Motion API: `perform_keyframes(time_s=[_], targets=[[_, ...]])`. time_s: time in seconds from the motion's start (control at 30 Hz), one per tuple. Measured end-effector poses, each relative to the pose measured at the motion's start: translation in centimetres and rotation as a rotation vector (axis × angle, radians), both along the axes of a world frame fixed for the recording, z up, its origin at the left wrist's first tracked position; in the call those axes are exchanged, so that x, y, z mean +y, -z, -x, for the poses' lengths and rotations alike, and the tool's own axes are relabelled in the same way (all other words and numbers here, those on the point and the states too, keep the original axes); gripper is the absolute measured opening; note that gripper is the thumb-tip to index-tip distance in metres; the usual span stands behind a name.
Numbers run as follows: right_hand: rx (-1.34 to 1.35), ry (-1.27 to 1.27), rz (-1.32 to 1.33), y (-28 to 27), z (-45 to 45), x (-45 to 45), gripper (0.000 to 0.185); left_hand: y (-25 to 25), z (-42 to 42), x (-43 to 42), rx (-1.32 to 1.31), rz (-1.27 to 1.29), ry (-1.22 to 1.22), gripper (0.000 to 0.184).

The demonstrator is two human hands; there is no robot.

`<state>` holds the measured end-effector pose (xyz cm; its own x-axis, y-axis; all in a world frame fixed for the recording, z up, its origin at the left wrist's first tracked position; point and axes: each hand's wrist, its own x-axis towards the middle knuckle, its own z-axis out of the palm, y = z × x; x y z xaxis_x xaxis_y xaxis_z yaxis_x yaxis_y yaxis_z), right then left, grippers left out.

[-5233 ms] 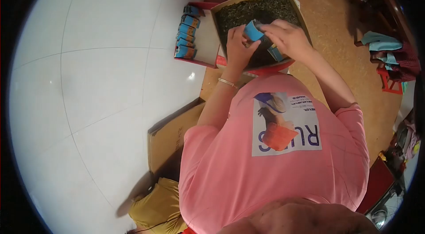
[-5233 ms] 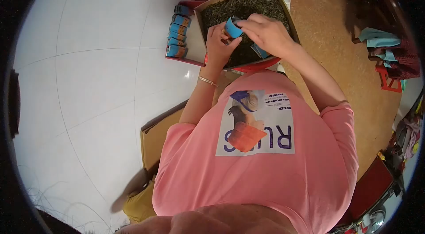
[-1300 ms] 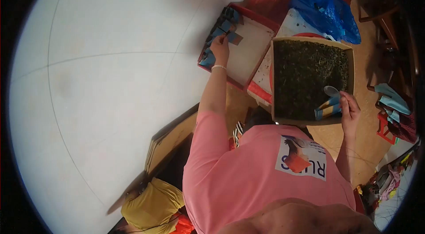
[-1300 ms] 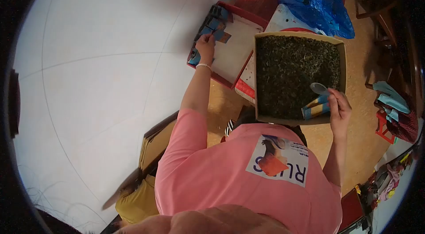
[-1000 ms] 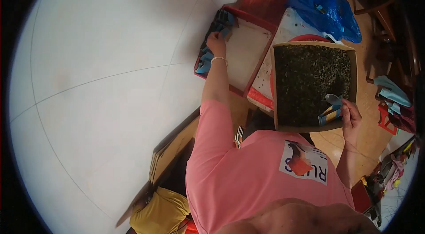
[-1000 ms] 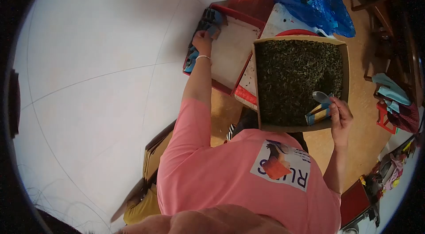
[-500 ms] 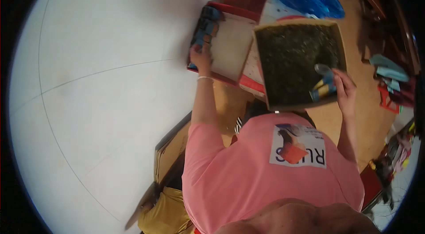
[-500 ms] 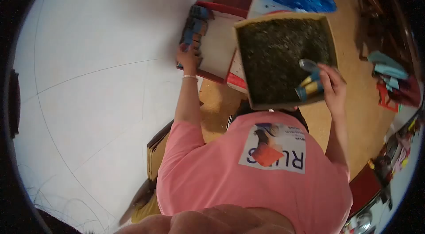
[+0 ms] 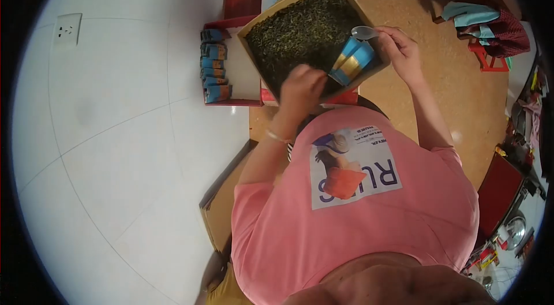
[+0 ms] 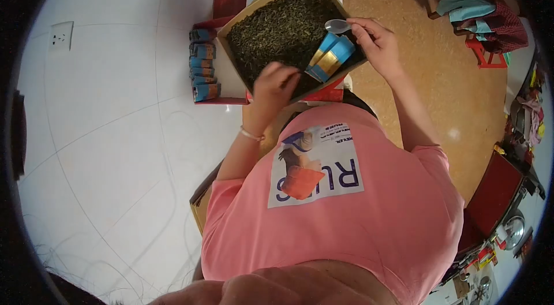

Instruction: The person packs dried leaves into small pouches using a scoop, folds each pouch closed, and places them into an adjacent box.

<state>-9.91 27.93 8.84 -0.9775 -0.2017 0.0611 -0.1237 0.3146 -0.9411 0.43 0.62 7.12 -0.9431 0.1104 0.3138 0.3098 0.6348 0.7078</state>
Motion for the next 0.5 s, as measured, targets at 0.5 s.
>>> perform_keyframes(time_s=[0.5], targets=[[-0.015,-0.055,0.067,0.5,0.3,4.6,0.024,3.8,4.2,10.6,-0.177,0.482,-0.027,0.061]])
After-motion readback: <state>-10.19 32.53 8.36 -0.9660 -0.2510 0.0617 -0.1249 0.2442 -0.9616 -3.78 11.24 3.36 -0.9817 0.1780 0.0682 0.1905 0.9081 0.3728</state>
